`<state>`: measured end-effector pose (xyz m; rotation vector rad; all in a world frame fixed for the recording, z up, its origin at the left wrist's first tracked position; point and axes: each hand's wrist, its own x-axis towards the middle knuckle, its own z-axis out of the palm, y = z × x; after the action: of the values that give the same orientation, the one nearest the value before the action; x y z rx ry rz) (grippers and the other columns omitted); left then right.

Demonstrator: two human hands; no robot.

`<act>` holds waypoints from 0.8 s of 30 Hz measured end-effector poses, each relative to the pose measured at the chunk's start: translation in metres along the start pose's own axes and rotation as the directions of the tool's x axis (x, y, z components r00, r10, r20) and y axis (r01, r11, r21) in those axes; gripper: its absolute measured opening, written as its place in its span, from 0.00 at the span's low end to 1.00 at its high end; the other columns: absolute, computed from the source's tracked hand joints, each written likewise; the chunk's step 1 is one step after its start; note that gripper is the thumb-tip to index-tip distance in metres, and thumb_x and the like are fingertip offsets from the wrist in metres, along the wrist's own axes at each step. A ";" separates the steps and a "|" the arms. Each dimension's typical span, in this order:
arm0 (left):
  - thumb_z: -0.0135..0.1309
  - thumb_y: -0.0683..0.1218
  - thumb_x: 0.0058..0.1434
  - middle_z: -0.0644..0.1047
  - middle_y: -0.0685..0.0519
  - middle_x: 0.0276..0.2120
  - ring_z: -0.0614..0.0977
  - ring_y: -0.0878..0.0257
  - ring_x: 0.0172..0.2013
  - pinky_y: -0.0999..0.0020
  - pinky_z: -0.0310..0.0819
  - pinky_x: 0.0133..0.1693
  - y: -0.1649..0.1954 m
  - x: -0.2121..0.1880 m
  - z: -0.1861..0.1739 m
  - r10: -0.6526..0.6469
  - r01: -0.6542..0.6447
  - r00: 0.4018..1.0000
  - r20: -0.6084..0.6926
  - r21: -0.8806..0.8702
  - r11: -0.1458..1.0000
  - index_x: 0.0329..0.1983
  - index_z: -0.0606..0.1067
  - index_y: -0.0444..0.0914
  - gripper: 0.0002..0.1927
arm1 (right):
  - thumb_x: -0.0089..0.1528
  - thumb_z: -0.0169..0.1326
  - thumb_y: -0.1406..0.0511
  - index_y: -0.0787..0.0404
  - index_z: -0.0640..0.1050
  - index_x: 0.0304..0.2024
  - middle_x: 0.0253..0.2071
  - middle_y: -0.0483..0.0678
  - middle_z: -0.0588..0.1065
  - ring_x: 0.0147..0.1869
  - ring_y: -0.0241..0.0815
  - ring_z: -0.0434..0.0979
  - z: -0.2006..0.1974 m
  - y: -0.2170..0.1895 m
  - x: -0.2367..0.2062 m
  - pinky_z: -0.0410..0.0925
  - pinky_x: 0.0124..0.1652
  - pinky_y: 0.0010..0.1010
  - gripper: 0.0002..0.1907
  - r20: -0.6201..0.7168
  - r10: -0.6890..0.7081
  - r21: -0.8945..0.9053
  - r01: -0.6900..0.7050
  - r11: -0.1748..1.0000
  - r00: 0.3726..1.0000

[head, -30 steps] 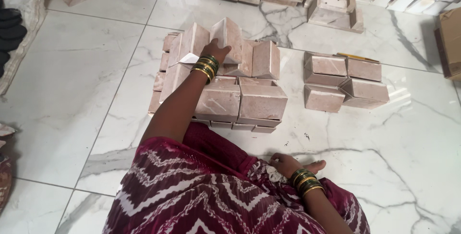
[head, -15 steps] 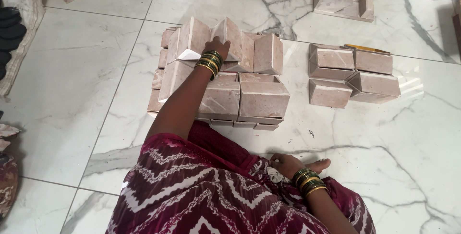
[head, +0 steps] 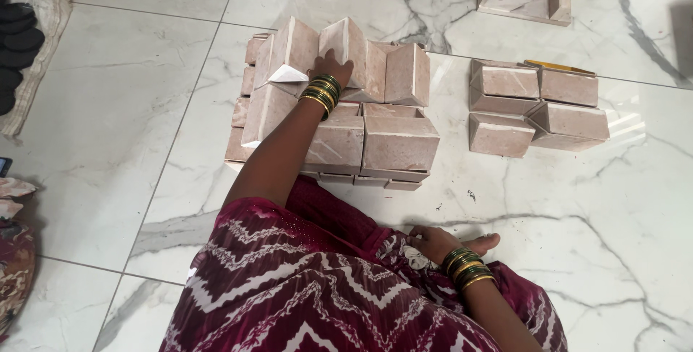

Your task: The person sits on the floor and folds cardboard boxes, pressing the flaps of each folded box closed and stacking the finished boxes in a pile. They occasionally wipe their hands or a box with a cloth and reach for unfolded boxes from a nearby pile.

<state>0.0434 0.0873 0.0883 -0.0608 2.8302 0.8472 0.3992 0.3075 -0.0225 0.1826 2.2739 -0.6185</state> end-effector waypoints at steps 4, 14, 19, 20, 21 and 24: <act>0.50 0.62 0.60 0.63 0.37 0.66 0.66 0.41 0.66 0.42 0.52 0.67 -0.001 -0.002 0.006 0.002 -0.002 1.000 -0.001 0.011 1.000 0.75 0.55 0.42 0.42 | 0.66 0.47 0.48 0.51 0.77 0.57 0.52 0.50 0.81 0.57 0.48 0.80 0.001 0.000 0.000 0.69 0.60 0.38 0.24 0.008 0.011 0.012 -0.011 1.000 1.000; 0.44 0.60 0.67 0.51 0.41 0.75 0.61 0.48 0.71 0.37 0.50 0.67 -0.001 -0.004 0.012 0.044 -0.045 0.999 0.020 0.034 0.998 0.76 0.50 0.41 0.39 | 0.65 0.47 0.48 0.49 0.78 0.57 0.53 0.49 0.80 0.58 0.48 0.80 0.002 0.002 0.001 0.69 0.60 0.38 0.23 -0.005 0.008 0.000 -0.008 1.000 1.000; 0.42 0.60 0.68 0.47 0.44 0.77 0.58 0.51 0.73 0.37 0.46 0.70 -0.002 -0.003 0.016 0.036 -0.037 0.999 0.031 0.002 0.999 0.78 0.48 0.44 0.38 | 0.65 0.48 0.48 0.49 0.78 0.56 0.52 0.50 0.80 0.57 0.48 0.80 0.002 0.002 0.001 0.69 0.59 0.39 0.23 -0.012 -0.002 -0.002 0.002 1.000 1.000; 0.42 0.60 0.68 0.47 0.44 0.77 0.57 0.51 0.73 0.37 0.45 0.70 -0.002 -0.003 0.016 0.036 -0.036 0.999 0.031 -0.003 0.999 0.78 0.48 0.45 0.39 | 0.65 0.48 0.48 0.50 0.78 0.56 0.52 0.50 0.81 0.57 0.48 0.81 0.002 0.002 0.001 0.69 0.59 0.38 0.23 -0.005 0.008 0.002 -0.008 1.000 1.000; 0.42 0.60 0.68 0.47 0.44 0.77 0.57 0.51 0.74 0.37 0.45 0.70 -0.002 -0.002 0.017 0.035 -0.034 0.999 0.030 -0.008 0.999 0.78 0.48 0.45 0.39 | 0.65 0.48 0.48 0.50 0.78 0.56 0.51 0.50 0.81 0.56 0.48 0.81 0.001 0.001 0.000 0.69 0.59 0.38 0.23 0.001 0.016 0.004 -0.016 1.000 1.000; 0.46 0.59 0.65 0.47 0.43 0.77 0.55 0.53 0.75 0.35 0.43 0.70 -0.003 -0.001 0.017 0.031 -0.031 0.999 0.027 0.021 0.999 0.78 0.49 0.45 0.41 | 0.66 0.47 0.48 0.50 0.78 0.56 0.51 0.50 0.81 0.56 0.48 0.81 0.000 0.000 0.000 0.69 0.59 0.38 0.23 0.001 -0.013 -0.007 0.013 1.000 1.000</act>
<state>0.0477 0.0941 0.0736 -0.0024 2.8218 0.8172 0.3992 0.3073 -0.0218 0.1651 2.2778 -0.6175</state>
